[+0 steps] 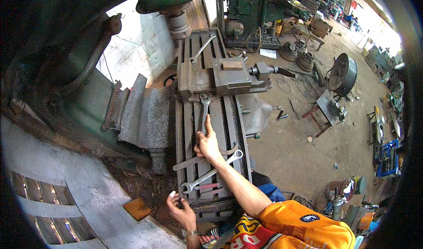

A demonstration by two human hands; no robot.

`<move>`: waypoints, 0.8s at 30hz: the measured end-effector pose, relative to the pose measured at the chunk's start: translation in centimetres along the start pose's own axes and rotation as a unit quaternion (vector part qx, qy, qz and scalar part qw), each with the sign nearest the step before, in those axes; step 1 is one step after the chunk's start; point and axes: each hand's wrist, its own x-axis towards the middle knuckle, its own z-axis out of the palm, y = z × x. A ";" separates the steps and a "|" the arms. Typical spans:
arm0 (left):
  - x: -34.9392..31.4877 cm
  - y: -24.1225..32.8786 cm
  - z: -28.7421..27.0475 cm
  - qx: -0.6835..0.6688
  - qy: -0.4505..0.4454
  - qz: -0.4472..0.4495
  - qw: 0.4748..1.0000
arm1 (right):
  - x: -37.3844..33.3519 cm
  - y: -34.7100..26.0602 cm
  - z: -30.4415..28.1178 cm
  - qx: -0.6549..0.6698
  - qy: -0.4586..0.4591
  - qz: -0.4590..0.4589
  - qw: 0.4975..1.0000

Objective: The person uses two wrenches to loosen and tighten bolts on a green milling machine table. They repeatedly reposition the wrenches and apply force to adjust the machine's components.

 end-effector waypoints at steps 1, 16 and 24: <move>0.0 0.0 0.0 -0.001 0.000 0.007 1.000 | -0.1 -0.2 -0.1 -0.019 -0.001 -0.005 1.000; 0.2 1.0 0.0 0.008 0.007 0.009 1.000 | -0.5 -1.7 -1.5 -0.033 -0.032 0.041 0.998; 0.1 0.2 0.5 0.005 0.015 0.008 1.000 | 0.2 -0.1 -1.3 0.014 -0.008 0.026 1.000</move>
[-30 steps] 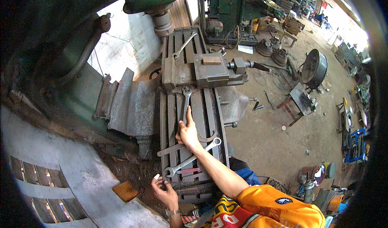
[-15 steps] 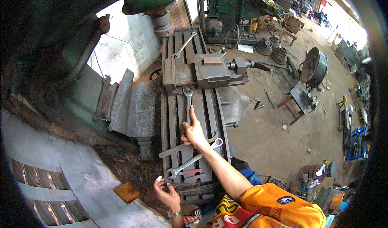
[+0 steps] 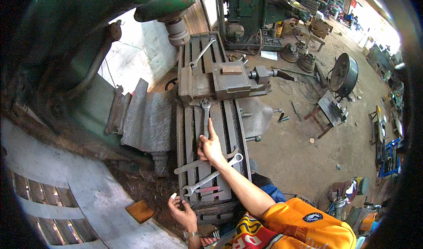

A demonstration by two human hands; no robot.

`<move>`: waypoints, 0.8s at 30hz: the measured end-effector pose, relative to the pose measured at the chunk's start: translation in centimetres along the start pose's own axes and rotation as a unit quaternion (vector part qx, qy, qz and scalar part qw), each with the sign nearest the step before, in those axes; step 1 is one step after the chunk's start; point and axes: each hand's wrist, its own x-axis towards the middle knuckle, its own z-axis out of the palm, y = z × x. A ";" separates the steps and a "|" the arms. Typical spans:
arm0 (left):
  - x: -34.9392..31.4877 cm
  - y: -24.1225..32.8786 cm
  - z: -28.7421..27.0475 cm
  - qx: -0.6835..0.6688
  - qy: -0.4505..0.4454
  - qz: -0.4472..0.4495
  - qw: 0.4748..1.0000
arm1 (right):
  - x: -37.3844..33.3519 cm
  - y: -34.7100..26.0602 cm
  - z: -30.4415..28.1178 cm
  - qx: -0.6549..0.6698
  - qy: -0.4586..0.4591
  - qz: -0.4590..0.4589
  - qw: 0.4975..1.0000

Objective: The person uses two wrenches to loosen and tighten bolts on a green milling machine table. They repeatedly reposition the wrenches and apply force to adjust the machine's components.

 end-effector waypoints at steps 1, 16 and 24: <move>0.0 0.0 0.0 0.006 -0.002 0.003 1.000 | 0.1 0.4 0.3 -0.002 0.009 -0.014 1.000; -0.8 0.7 -0.9 0.018 -0.034 0.001 0.999 | 0.7 1.4 1.3 0.021 0.002 -0.047 0.999; -0.7 0.6 -1.0 0.004 -0.039 -0.006 0.999 | 0.4 0.2 0.2 0.002 -0.022 -0.019 1.000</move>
